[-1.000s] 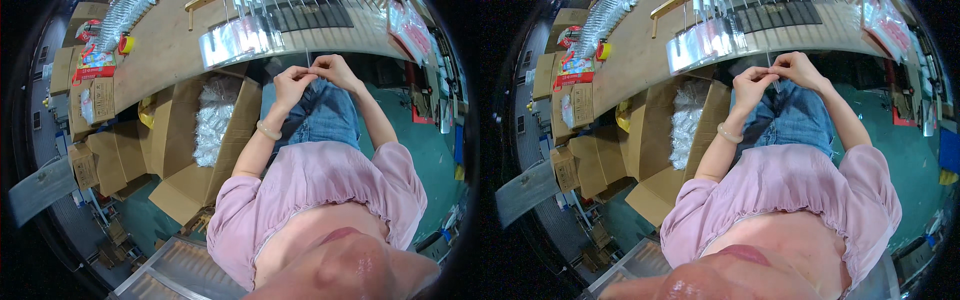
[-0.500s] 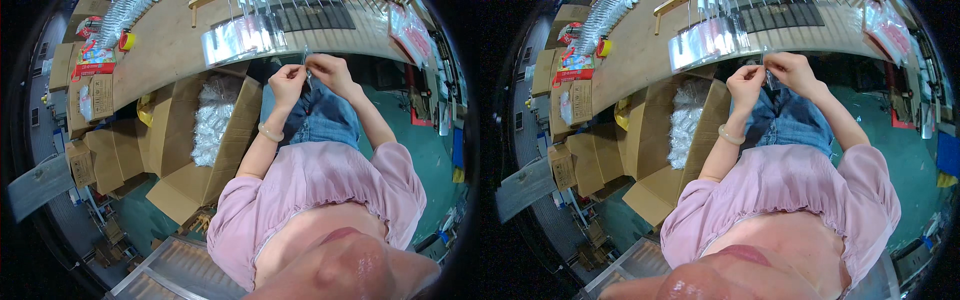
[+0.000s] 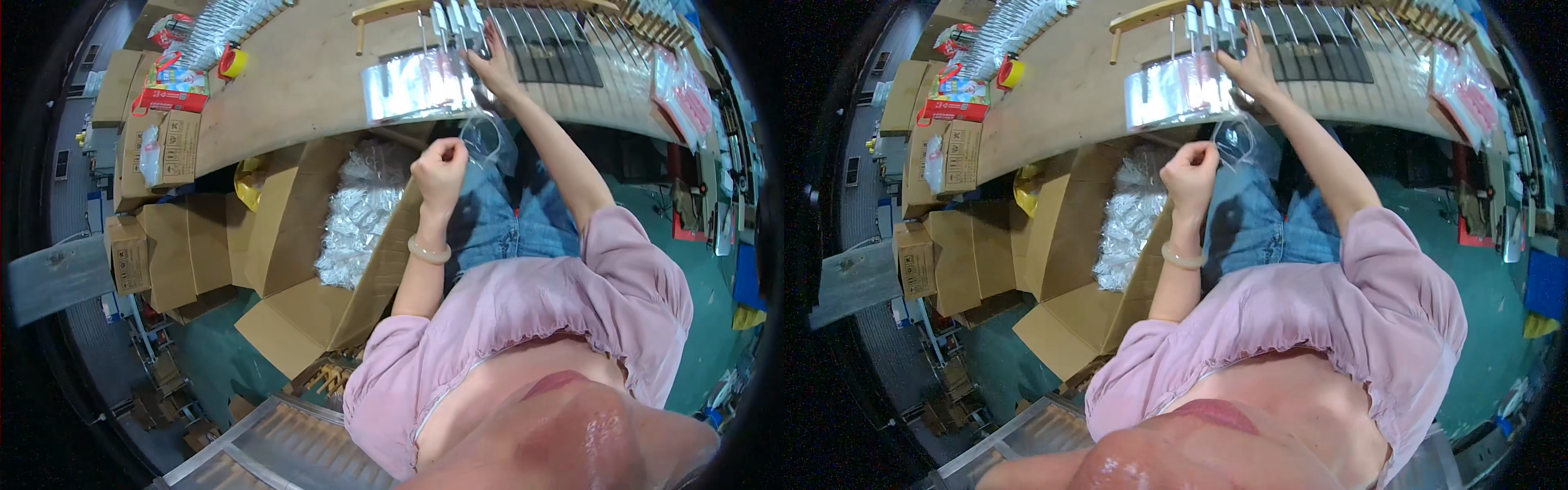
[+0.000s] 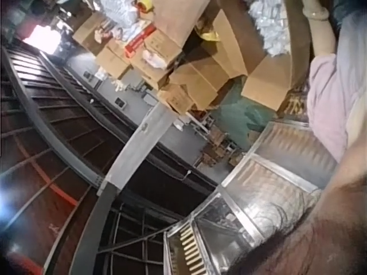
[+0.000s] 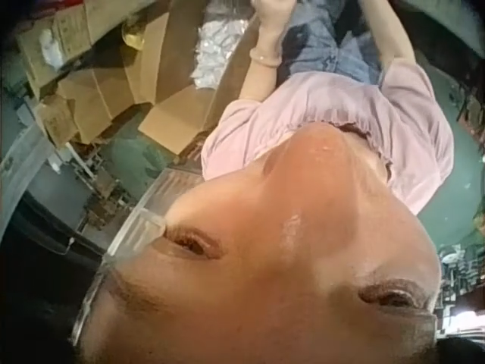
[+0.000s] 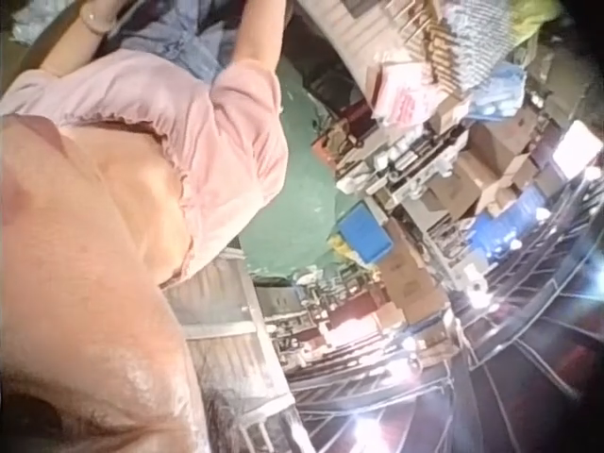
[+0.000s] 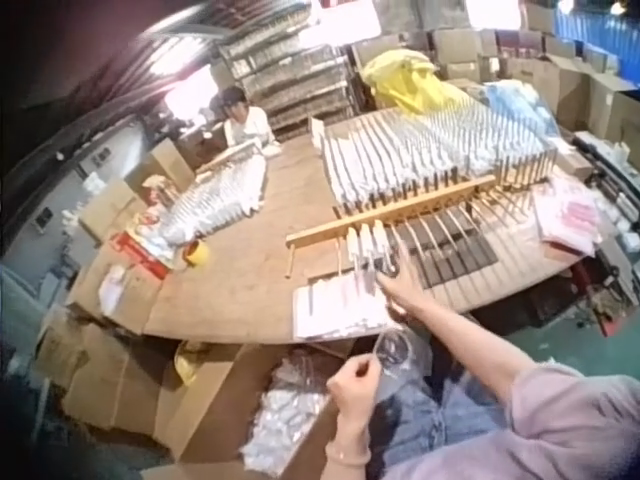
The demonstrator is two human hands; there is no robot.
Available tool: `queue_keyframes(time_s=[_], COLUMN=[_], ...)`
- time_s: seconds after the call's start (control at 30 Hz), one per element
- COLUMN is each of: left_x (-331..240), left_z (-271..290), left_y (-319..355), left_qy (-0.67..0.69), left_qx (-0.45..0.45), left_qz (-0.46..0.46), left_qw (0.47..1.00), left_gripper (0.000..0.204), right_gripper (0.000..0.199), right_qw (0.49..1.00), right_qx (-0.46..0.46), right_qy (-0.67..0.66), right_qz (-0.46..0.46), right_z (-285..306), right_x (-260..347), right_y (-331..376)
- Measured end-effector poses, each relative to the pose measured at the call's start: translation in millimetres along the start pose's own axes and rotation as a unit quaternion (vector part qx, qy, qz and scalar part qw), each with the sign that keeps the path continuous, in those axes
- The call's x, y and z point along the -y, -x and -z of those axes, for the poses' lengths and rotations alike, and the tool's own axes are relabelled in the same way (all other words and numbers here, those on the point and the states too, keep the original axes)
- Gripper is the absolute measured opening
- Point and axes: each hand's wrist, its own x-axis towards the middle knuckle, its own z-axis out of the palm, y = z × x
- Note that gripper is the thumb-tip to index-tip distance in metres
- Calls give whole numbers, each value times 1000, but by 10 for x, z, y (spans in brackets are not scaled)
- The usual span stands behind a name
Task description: Place small industrial components into plastic bags and organize them on the workbench.
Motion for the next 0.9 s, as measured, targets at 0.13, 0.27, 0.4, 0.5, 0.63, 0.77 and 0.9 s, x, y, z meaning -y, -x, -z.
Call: queue_keyframes(time_s=[0.13, 0.27, 0.4, 0.5, 0.63, 0.77, 0.9], left_x=[125, 262, 337, 363, 363, 308, 291], left_z=[187, 389, 557, 670, 708, 588, 284], left_y=[56, 103, 64, 55, 4, -73, -203], left_qy=[-16, -8, -34, -50, -94, -117, -174], left_qx=[-10, -32, -48, -48, -42, 5, 97], left_qz=[20, 45, 24, 14, -61, -132, -165], left_qw=[1000, 998, 998, 998, 993, 984, 966], left_gripper=[9, 9, 8, 8, 8, 10, 10], right_gripper=[64, 38, 27, 23, 32, 24, 17], right_qw=[990, 985, 965, 983, 995, 993, 975], right_qx=[-88, -173, -174, -165, -95, -70, -60], right_qy=[-105, 0, 160, 73, 25, -61, -156], right_qz=[-33, -1, 116, 32, -13, -69, -148], right_z=[-506, -672, -610, -570, -362, -126, 178], right_x=[13, 46, 48, 78, 237, 771, 1067], right_y=[-253, -330, -367, -273, -131, 250, 645])
